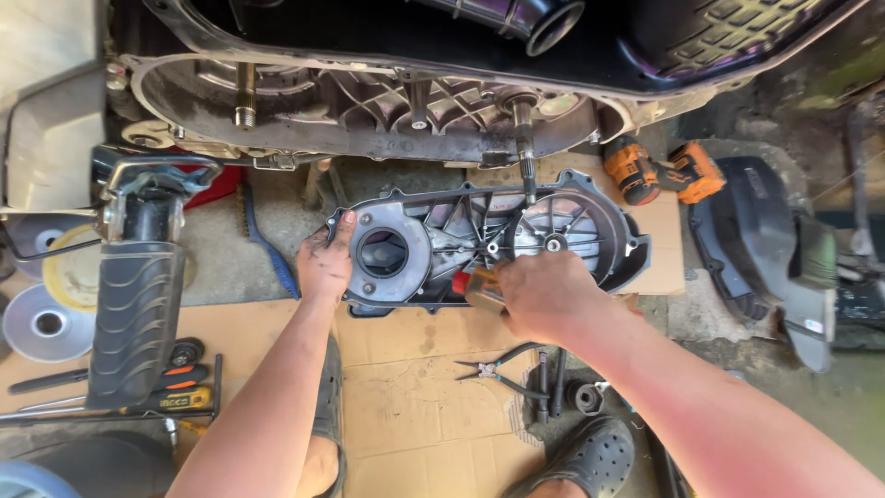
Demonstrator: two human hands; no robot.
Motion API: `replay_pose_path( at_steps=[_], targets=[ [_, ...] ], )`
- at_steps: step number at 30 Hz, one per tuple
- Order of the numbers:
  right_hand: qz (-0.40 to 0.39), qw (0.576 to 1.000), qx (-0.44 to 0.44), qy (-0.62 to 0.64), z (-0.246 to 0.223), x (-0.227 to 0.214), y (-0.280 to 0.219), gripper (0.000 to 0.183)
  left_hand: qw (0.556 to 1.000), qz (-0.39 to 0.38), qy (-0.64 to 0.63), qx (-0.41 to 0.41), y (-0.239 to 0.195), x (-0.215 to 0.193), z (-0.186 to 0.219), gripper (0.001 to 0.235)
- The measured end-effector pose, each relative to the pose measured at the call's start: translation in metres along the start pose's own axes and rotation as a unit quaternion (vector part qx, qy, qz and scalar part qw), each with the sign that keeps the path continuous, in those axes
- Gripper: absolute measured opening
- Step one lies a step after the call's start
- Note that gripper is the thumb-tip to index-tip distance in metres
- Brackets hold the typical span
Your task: The person cleans the internal components of a scooter engine casing using a red spray bottle and a small brush. They spray liquid onto the fan blades and interior surfaces, then scrub the areas with the brush to remove grime.
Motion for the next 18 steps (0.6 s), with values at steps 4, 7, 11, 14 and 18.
replay_pose_path(
  at_steps=[4,7,11,14,18],
  targets=[
    [0.032,0.999,-0.009,0.009,-0.005,-0.015,-0.016,0.041,0.998,0.020,0.040,0.037,0.014,0.001,-0.002,0.081],
    [0.015,0.999,-0.018,0.027,0.006,-0.003,-0.017,0.041,0.998,0.022,0.033,0.040,0.011,-0.007,0.001,0.081],
    [0.068,0.998,0.011,0.007,0.027,0.011,-0.001,0.040,0.999,0.014,0.021,0.027,-0.006,-0.012,0.012,0.079],
    [0.075,0.997,0.019,0.013,0.031,0.004,0.008,0.033,0.999,0.019,0.018,0.019,-0.010,-0.011,0.015,0.079],
    [0.108,0.994,-0.010,0.021,0.022,0.001,0.026,0.033,0.999,0.033,0.019,0.005,-0.007,-0.012,0.008,0.074]
  ],
)
Point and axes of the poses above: each hand's wrist, its own y-axis towards the middle knuckle, its own x-axis out of the palm, z = x × y, the point moved 9 cm from there along y, towards the middle knuckle, and after that the axes turned 3 degrees about -y, right-handed, at the moved point
